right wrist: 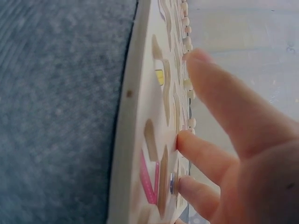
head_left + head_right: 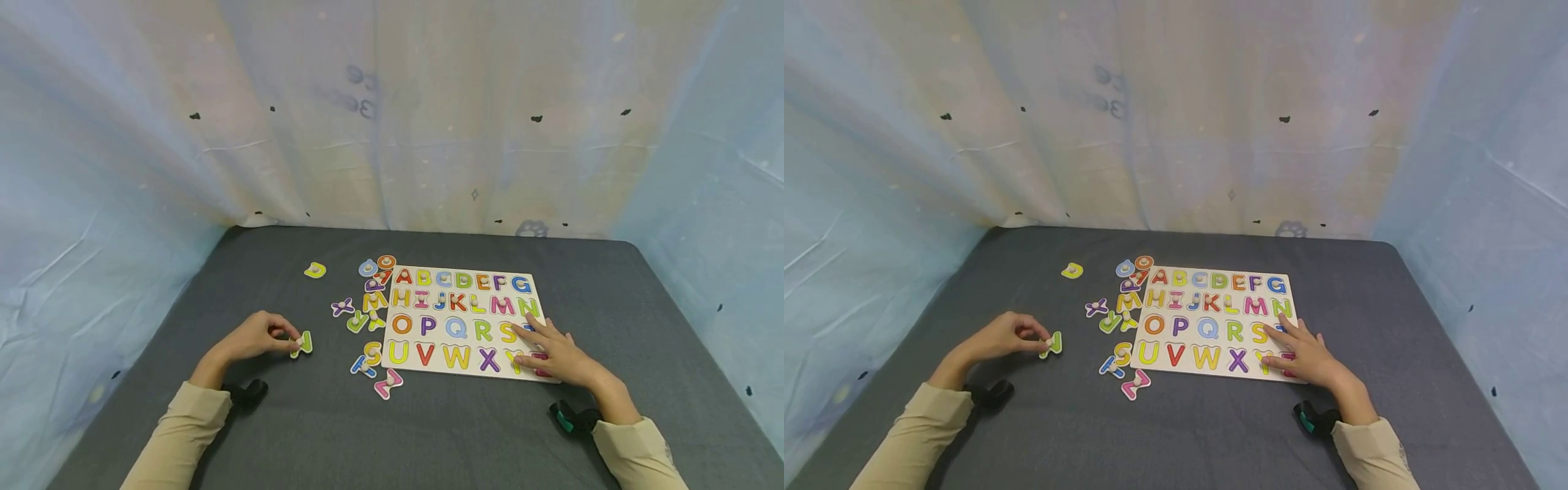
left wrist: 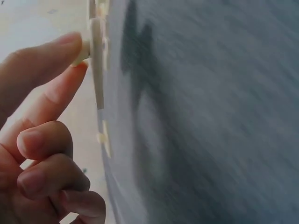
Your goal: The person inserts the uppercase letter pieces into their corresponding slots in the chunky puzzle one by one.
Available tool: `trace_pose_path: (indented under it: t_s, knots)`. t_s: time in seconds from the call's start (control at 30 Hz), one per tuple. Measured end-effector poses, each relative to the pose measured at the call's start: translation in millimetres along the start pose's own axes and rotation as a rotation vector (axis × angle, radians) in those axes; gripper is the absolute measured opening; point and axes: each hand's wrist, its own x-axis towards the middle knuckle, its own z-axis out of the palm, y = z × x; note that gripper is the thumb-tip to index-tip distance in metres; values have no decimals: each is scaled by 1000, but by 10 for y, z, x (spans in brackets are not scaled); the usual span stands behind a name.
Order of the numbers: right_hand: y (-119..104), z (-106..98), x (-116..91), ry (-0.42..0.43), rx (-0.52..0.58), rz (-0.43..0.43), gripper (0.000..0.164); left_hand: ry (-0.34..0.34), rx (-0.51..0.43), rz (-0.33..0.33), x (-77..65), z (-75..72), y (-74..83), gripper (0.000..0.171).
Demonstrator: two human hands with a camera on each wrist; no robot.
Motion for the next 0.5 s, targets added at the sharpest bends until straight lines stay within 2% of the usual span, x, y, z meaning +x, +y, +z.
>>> trace_pose_path:
  t_s: [0.23,0.5]
  knots:
    - [-17,-15,-3,-11,7,3,73,26,-14,46,179,9,207,17]
    - [0,-20,2,-21,8,4,72,48,-28,94,482,56,529,16]
